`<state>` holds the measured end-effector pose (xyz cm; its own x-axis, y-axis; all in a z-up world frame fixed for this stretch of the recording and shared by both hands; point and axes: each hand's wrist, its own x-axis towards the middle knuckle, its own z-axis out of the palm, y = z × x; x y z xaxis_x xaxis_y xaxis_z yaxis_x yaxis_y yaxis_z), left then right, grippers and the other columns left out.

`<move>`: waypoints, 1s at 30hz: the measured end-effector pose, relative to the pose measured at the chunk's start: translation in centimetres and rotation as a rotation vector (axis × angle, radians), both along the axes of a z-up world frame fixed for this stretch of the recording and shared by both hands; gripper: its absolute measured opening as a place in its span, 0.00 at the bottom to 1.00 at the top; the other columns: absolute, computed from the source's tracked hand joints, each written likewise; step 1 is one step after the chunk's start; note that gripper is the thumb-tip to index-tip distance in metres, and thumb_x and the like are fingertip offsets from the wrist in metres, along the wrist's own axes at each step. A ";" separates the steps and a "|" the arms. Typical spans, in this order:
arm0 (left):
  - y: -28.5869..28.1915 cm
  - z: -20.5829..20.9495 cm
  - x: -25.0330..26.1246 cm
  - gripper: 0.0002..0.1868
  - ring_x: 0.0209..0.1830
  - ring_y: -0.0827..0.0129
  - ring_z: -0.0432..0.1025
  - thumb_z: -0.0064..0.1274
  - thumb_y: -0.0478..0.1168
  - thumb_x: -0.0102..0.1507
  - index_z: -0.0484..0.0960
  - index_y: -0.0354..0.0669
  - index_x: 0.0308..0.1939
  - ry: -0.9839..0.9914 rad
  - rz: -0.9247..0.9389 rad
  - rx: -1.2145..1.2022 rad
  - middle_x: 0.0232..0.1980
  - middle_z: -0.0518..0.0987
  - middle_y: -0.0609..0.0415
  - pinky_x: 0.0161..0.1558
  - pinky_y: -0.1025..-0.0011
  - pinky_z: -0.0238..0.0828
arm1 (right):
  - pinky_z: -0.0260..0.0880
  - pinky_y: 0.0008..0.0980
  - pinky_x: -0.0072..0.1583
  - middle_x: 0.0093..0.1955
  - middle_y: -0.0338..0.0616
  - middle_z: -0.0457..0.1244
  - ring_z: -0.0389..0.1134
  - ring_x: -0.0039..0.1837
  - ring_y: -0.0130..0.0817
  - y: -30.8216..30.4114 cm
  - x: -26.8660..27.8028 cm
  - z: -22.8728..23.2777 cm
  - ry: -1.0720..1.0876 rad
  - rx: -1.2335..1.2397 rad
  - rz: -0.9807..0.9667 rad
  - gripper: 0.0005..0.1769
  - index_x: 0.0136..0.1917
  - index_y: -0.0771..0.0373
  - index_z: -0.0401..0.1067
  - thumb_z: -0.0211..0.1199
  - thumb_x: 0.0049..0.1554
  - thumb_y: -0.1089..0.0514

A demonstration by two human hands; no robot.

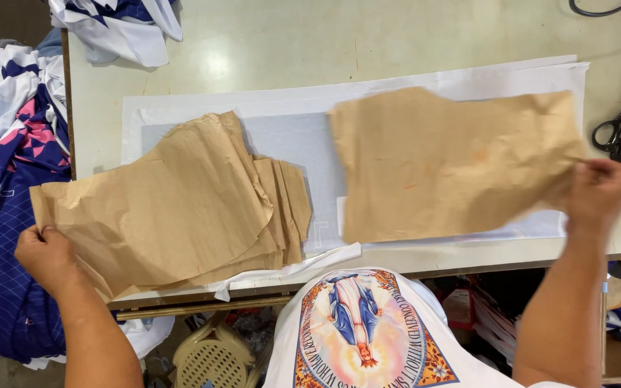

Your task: The person retrieves brown paper patterns from a drawer, unfolds and sorts them by size on a table, then places a 2XL pattern on white fabric and cuts the fabric along the pattern edge using shears.

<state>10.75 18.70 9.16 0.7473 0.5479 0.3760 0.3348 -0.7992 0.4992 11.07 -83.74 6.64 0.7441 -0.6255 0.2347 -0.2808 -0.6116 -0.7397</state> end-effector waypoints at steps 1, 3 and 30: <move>0.6 -0.4 0.1 0.13 0.45 0.49 0.77 0.47 0.34 0.73 0.86 0.29 0.49 0.007 -0.004 0.055 0.48 0.84 0.42 0.46 0.55 0.74 | 0.75 0.30 0.52 0.55 0.42 0.68 0.71 0.53 0.30 -1.7 -0.6 0.8 -0.053 0.075 -0.100 0.16 0.64 0.57 0.72 0.69 0.66 0.68; -1.5 1.0 0.3 0.13 0.45 0.46 0.78 0.48 0.35 0.72 0.84 0.29 0.53 0.035 0.020 0.017 0.50 0.84 0.40 0.46 0.53 0.73 | 0.73 0.37 0.58 0.64 0.43 0.66 0.68 0.63 0.35 -7.3 -2.5 -2.1 -0.015 0.172 -0.099 0.16 0.71 0.53 0.67 0.61 0.72 0.54; -32.1 0.0 4.2 0.16 0.51 0.61 0.77 0.54 0.31 0.69 0.80 0.39 0.61 0.083 -0.656 -0.265 0.53 0.82 0.51 0.56 0.67 0.72 | 0.82 0.32 0.52 0.57 0.39 0.72 0.74 0.55 0.31 1.7 -5.0 7.3 -0.105 0.276 -0.251 0.14 0.61 0.58 0.76 0.75 0.63 0.60</move>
